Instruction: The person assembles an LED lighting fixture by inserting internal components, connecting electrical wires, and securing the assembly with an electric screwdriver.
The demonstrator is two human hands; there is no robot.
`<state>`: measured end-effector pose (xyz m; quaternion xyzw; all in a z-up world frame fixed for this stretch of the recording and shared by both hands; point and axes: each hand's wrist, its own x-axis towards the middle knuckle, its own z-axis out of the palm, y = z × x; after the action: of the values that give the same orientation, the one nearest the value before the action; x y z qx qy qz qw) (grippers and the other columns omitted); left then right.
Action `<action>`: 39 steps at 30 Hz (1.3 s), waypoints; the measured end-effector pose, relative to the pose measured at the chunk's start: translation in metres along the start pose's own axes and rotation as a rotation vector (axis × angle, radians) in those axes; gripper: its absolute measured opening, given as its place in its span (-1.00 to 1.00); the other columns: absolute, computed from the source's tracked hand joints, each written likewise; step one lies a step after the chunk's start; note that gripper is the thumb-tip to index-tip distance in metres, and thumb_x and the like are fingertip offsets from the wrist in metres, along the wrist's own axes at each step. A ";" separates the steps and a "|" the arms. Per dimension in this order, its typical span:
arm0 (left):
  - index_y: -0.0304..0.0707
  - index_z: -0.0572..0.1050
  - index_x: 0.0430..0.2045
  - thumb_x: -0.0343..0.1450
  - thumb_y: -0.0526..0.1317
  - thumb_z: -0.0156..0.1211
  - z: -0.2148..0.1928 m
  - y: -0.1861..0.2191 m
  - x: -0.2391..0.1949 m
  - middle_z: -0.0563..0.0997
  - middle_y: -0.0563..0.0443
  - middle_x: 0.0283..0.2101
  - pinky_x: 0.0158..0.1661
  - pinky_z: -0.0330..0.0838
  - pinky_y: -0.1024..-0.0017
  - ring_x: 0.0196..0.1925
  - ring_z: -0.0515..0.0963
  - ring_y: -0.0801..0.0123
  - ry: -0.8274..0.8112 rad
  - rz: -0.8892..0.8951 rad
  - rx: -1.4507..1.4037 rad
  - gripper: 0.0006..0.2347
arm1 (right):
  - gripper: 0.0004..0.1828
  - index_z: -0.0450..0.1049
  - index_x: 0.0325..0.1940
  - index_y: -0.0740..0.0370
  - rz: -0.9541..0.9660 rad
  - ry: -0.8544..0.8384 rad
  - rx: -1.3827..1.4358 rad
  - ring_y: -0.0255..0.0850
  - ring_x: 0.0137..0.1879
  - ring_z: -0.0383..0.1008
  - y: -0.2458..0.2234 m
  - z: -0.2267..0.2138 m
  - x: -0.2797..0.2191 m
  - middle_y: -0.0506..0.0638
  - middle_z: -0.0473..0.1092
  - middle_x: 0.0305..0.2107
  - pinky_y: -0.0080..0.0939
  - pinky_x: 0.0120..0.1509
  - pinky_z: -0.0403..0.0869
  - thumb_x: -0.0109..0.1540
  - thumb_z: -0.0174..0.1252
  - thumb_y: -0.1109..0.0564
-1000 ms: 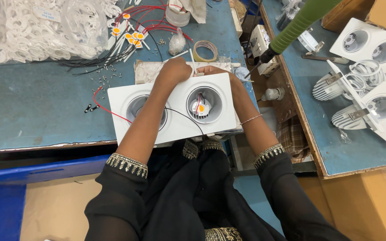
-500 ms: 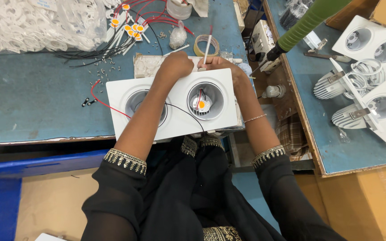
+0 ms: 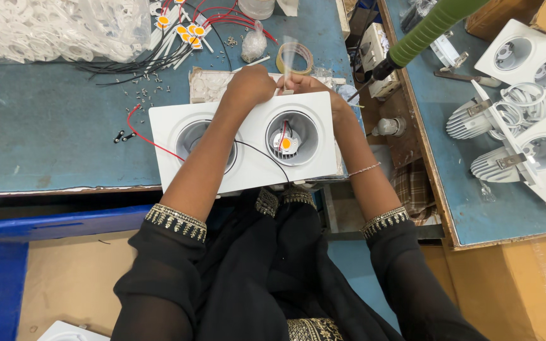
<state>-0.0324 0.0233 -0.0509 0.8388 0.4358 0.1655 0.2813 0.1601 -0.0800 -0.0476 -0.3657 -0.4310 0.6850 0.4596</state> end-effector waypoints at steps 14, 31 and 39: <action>-0.37 0.64 -0.31 0.33 -0.17 0.13 0.008 -0.005 0.005 0.62 -0.39 -0.13 -0.01 0.49 0.08 -0.06 0.63 -0.15 0.051 0.019 -0.019 -0.75 | -0.77 0.57 -0.03 0.36 0.162 -0.070 -0.232 -0.36 -0.20 0.57 0.005 -0.044 0.024 0.01 0.57 -0.23 -0.41 -0.12 0.55 0.28 0.30 0.18; -0.32 0.64 -0.23 0.32 -0.19 0.10 -0.006 0.008 -0.003 0.62 -0.34 -0.06 0.03 0.47 0.11 0.01 0.61 -0.13 0.014 -0.048 -0.006 -0.73 | -0.76 0.49 0.05 0.38 0.039 0.015 -0.009 -0.33 -0.15 0.58 -0.017 0.014 -0.011 0.04 0.53 -0.22 -0.34 0.01 0.59 0.30 0.24 0.27; -0.31 0.63 -0.24 0.30 -0.19 0.11 0.001 0.002 0.007 0.61 -0.36 -0.05 0.05 0.47 0.10 0.01 0.61 -0.14 -0.014 -0.045 0.009 -0.73 | -0.83 0.54 -0.05 0.37 0.154 0.026 -0.112 -0.34 -0.22 0.56 0.018 -0.054 0.021 0.03 0.54 -0.27 -0.35 -0.12 0.56 0.37 0.26 0.19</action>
<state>-0.0271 0.0278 -0.0504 0.8312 0.4533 0.1511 0.2842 0.1967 -0.0499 -0.0858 -0.4317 -0.4335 0.6883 0.3899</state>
